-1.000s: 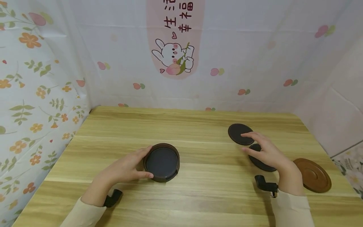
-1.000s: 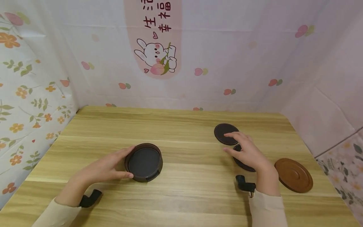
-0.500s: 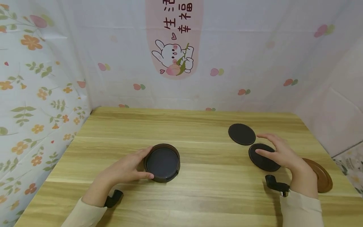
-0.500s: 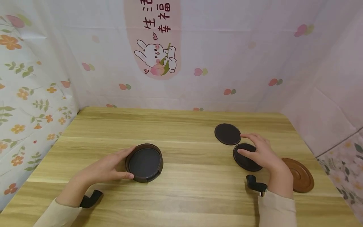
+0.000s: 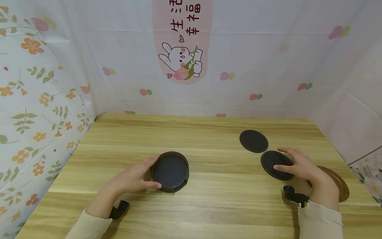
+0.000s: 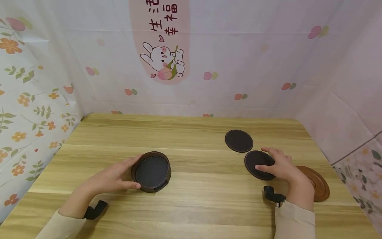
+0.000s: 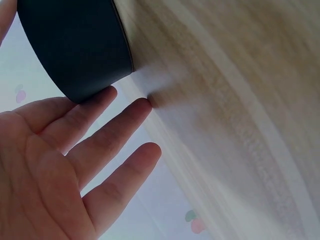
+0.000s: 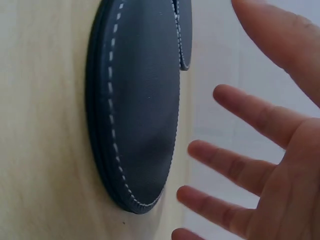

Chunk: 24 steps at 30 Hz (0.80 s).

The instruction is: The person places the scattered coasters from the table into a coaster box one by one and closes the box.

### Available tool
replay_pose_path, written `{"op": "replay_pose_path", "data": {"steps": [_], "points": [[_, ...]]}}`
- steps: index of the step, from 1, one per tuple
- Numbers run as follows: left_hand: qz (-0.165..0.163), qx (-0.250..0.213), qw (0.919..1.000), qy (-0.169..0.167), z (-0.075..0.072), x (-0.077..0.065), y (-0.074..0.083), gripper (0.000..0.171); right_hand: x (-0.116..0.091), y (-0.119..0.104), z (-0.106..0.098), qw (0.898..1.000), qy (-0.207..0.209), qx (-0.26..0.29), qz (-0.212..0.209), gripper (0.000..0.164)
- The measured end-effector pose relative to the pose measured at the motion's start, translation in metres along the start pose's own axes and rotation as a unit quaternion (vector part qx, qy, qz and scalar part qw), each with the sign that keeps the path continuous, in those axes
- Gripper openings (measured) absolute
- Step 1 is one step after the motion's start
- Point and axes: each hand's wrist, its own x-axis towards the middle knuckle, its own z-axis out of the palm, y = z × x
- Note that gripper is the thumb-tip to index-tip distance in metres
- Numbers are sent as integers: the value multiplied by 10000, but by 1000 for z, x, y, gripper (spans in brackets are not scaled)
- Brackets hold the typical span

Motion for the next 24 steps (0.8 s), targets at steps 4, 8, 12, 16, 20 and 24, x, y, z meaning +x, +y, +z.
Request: {"op": "replay_pose_path", "data": {"steps": [4,8,12,16,20,24], "points": [[-37,36,10000,-5,0,0,0,103,-1,1,2,9996,-192,61,195,85],[-39,62,10000,17,0,0,0,103,1,-2,3,9992,-295,128,241,94],[-17,53,10000,56,2,0,0,103,3,-5,5,9992,-317,76,224,94],[37,94,9999,65,3,1,-1,103,2,-6,6,9984,-420,-102,372,91],[54,123,9999,40,2,1,-1,102,3,-9,6,9972,-534,-199,478,90],[10,101,9999,1,0,0,0,102,4,-12,7,9969,-558,-198,516,91]]}}
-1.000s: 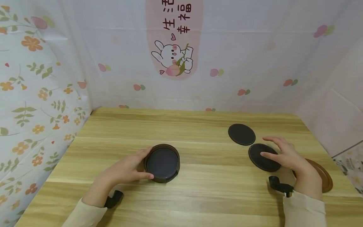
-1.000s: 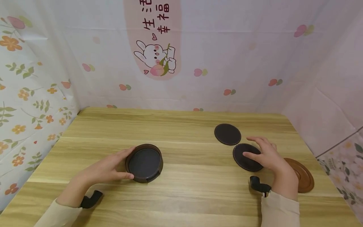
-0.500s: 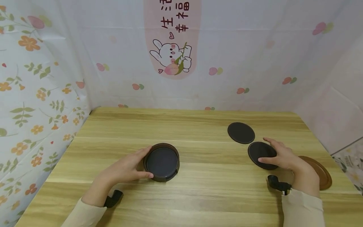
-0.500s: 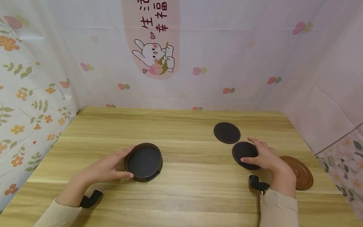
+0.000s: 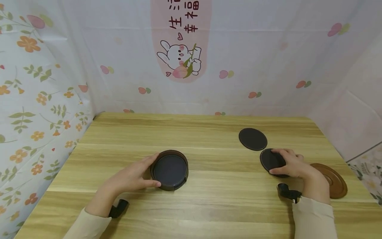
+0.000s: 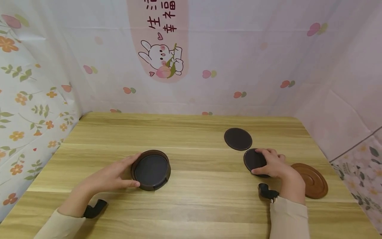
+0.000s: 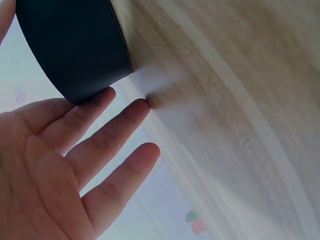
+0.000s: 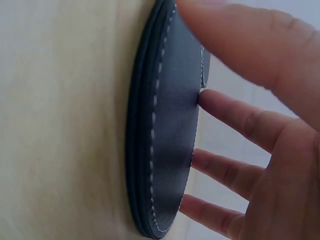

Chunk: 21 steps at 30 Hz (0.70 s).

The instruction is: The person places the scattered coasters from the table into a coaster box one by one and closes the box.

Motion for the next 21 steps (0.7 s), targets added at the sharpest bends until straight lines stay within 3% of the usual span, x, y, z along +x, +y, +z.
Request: {"op": "replay_pose_path", "data": {"steps": [21], "points": [[211,-111,9997,77,2,0,-4,104,-2,-8,3,9998,153,-58,116,98]]}}
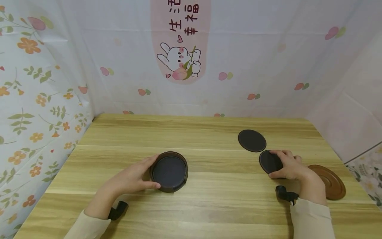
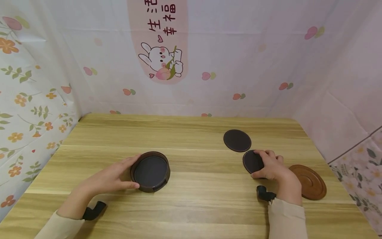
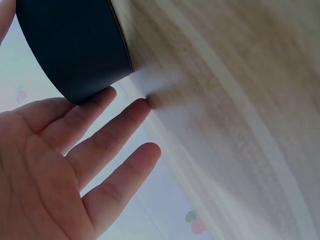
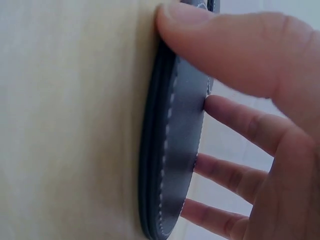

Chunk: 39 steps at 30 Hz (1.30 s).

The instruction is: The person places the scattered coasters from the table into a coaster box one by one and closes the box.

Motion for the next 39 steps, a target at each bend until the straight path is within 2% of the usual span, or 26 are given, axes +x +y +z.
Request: {"op": "replay_pose_path", "data": {"steps": [6,15,22,39], "points": [[-5,3,10000,2,-1,-1,2,103,-1,-1,3,10000,-37,-15,67,105],[-7,24,10000,-22,-1,-1,1,105,0,-5,6,9998,2,-204,27,98],[34,15,10000,18,1,-1,0,105,0,-7,6,9998,-5,-137,126,96],[39,75,9999,57,0,-1,2,104,-1,2,4,9998,151,87,-108,91]]}}
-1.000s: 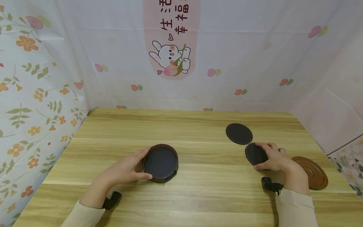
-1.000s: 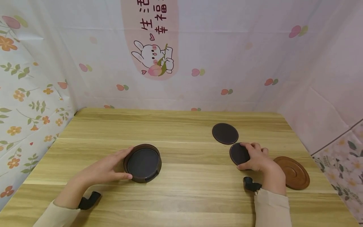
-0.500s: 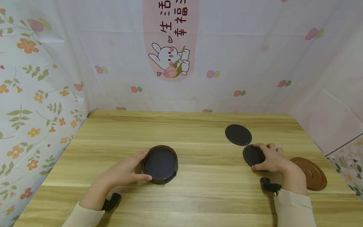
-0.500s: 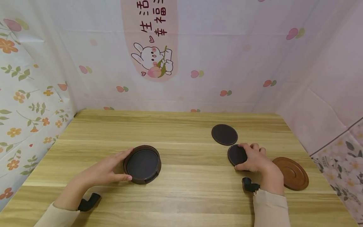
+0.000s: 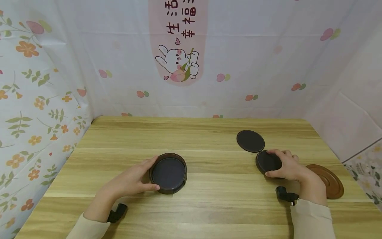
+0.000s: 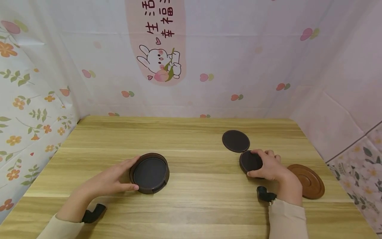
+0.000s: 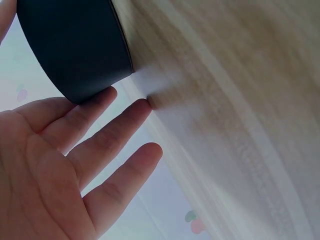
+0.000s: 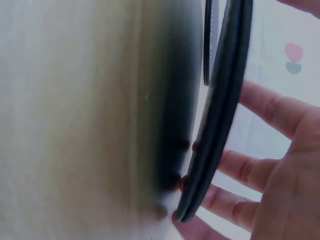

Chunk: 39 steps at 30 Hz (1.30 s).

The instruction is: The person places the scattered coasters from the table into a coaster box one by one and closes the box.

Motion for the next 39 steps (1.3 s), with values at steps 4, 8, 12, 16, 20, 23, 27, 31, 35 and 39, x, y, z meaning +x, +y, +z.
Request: {"op": "replay_pose_path", "data": {"steps": [4,8,12,16,20,23,27,31,35,39], "points": [[-33,-16,10000,-6,-1,-1,1,104,-2,1,-2,10000,-10,22,-23,90],[-74,-39,10000,-43,-1,-1,2,105,-4,1,-3,10000,-18,60,8,91],[-97,-83,9999,-47,-2,-2,1,105,-3,-1,-4,10000,-19,98,-1,90],[-87,-84,9999,-12,-1,-3,-1,104,-1,-4,-3,9999,35,79,-88,88],[-83,-75,9999,-16,0,-3,-2,104,-1,-7,-1,9997,10,156,-185,87],[-107,-116,9999,-40,0,-2,-2,104,-3,-9,0,9995,-38,215,-211,87],[-126,-153,9998,-53,0,-1,-1,104,-4,-14,0,9994,-3,187,-289,87],[-95,-131,9999,-44,0,-1,-2,104,-3,-20,1,9992,13,166,-371,88],[-74,-109,9999,-45,1,-1,-3,105,-3,-26,3,9989,-23,160,-431,88],[-60,-101,9999,-52,1,0,-4,105,-1,-33,3,9985,-23,185,-521,87]]}}
